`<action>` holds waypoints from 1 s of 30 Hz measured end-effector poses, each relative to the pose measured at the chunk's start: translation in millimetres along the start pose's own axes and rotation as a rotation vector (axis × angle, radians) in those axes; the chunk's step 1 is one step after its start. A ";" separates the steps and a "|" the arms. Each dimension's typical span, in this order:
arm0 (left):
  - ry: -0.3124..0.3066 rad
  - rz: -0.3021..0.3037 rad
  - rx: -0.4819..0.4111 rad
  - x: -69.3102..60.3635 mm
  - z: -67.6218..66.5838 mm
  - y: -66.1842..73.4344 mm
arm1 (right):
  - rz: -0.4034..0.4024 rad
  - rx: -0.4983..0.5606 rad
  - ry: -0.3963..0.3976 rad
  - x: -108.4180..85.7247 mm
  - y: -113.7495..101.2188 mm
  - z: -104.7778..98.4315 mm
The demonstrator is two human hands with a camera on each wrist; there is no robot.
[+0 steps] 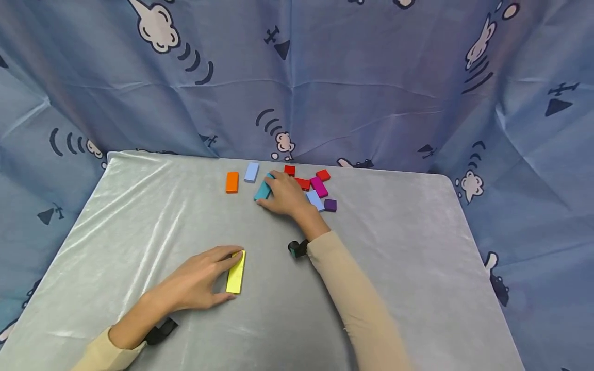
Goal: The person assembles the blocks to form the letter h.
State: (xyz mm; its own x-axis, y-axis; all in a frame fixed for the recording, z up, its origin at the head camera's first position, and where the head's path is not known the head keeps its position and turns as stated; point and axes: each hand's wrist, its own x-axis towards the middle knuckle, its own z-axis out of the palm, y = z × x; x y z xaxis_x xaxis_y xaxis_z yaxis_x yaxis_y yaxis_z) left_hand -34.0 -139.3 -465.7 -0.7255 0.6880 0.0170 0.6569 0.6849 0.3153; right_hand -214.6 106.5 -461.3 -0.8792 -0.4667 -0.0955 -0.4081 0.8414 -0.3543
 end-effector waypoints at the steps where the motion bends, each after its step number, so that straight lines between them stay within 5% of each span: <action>1: -0.007 -0.001 0.009 -0.4 -1.5 0.5 | 0.004 0.003 0.007 0.3 -0.2 0.9; 16: -0.042 -0.009 0.025 -6.2 -10.4 13.7 | 0.002 0.024 0.004 -17.2 -6.0 1.9; 30: -0.026 -0.009 0.011 -13.2 -10.3 14.2 | -0.130 0.065 0.027 -39.9 -26.3 9.9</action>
State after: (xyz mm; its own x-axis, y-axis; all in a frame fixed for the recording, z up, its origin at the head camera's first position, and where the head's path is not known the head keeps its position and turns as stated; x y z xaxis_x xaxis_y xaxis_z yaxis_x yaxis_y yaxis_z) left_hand -17.2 -141.1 -451.7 -0.7258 0.6879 -0.0105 0.6529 0.6935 0.3048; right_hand -166.4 100.3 -457.3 -0.8268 -0.5621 -0.0205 -0.5027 0.7549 -0.4212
